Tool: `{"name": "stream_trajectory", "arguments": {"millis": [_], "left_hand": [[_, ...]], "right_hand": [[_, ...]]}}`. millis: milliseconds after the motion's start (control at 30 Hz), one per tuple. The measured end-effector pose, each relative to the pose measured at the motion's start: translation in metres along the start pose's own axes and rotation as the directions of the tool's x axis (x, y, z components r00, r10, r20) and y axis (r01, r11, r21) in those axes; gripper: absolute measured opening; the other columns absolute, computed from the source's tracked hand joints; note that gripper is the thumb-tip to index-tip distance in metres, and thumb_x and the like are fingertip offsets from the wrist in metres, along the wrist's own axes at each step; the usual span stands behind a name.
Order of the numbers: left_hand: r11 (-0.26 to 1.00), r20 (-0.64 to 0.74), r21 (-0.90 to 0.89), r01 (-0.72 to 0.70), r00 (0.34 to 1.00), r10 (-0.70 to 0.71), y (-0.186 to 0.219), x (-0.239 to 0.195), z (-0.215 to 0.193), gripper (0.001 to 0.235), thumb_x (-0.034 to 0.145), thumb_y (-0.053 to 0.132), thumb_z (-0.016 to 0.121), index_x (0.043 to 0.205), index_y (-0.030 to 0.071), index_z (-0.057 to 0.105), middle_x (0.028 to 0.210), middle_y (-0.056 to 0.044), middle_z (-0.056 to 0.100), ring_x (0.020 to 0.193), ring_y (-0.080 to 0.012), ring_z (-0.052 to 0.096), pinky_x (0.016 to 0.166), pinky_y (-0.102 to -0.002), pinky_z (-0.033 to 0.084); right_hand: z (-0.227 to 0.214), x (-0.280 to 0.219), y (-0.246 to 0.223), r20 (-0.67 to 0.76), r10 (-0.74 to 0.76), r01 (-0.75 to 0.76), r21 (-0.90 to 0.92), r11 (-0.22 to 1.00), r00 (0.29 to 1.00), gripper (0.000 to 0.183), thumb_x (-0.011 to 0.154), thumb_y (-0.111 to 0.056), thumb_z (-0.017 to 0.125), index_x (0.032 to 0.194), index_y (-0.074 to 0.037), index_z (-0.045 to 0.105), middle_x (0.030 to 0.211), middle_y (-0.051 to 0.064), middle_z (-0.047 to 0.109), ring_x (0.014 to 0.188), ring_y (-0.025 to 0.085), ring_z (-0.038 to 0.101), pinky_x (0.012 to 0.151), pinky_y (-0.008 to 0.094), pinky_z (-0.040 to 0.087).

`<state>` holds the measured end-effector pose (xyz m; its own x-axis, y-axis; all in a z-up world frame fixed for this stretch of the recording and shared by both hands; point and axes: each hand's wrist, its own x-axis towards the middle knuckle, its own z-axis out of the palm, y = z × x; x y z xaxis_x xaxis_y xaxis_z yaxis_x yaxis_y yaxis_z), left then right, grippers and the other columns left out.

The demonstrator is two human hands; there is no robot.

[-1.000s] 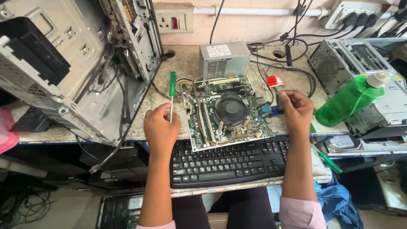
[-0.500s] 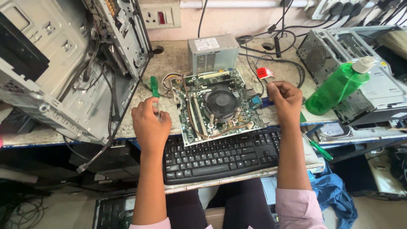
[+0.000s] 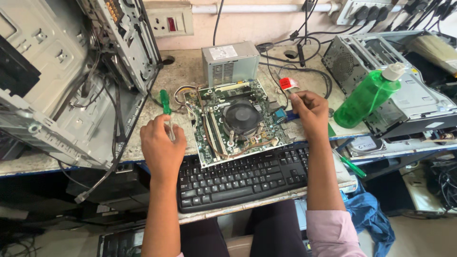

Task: The person removes two RAM modules from a motherboard, compares them, and reinstalls one. They then remove the CPU cooler, disconnect a power cable, and reseat the CPU in its socket.

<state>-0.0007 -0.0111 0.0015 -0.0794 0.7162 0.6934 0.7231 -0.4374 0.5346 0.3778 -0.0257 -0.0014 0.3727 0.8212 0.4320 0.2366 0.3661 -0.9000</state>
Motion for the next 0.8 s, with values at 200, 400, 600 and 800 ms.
{"name": "stream_trajectory", "arguments": {"millis": [200,400,600,800], "left_hand": [[0.999,-0.007,0.018,-0.028,1.000,0.028,0.0006,0.0005,-0.0005,0.023,0.086,0.010,0.071,0.107,0.002,0.067,0.087,-0.014,0.064,0.088,-0.0363,0.057,0.081,-0.049,0.047],[1.000,-0.003,0.000,-0.024,1.000,0.024,-0.0022,-0.0005,0.0009,0.023,0.086,0.010,0.070,0.107,0.002,0.067,0.086,-0.013,0.065,0.088,-0.0354,0.058,0.082,-0.049,0.048],[1.000,0.020,0.002,0.012,1.000,-0.013,0.0009,0.0008,-0.0010,0.023,0.085,0.011,0.070,0.107,0.001,0.067,0.087,-0.013,0.066,0.088,-0.0351,0.057,0.081,-0.049,0.048],[0.999,0.052,0.025,0.041,0.998,-0.042,0.0005,0.0014,0.0002,0.022,0.085,0.010,0.070,0.105,0.001,0.068,0.086,-0.013,0.065,0.089,-0.0348,0.057,0.082,-0.048,0.047]], "right_hand": [[0.0006,0.0015,0.0003,-0.006,0.030,-0.031,-0.027,0.999,1.000,0.015,0.098,-0.013,0.074,0.100,0.002,0.074,0.077,-0.003,0.063,0.067,0.005,0.052,0.061,0.021,0.039],[-0.0005,0.0005,0.0025,0.006,0.005,-0.004,-0.032,0.999,1.000,0.016,0.098,-0.014,0.073,0.098,0.002,0.074,0.077,-0.004,0.063,0.066,0.004,0.052,0.060,0.021,0.038],[0.0004,-0.0005,0.0001,0.005,0.022,-0.022,-0.054,0.998,1.000,0.016,0.098,-0.014,0.074,0.098,0.002,0.074,0.074,-0.004,0.061,0.066,0.003,0.050,0.059,0.020,0.036],[0.0004,-0.0039,-0.0009,0.006,0.029,-0.029,-0.071,0.997,1.000,0.016,0.097,-0.014,0.073,0.100,0.002,0.075,0.076,-0.004,0.065,0.066,0.003,0.052,0.059,0.020,0.038]]}}
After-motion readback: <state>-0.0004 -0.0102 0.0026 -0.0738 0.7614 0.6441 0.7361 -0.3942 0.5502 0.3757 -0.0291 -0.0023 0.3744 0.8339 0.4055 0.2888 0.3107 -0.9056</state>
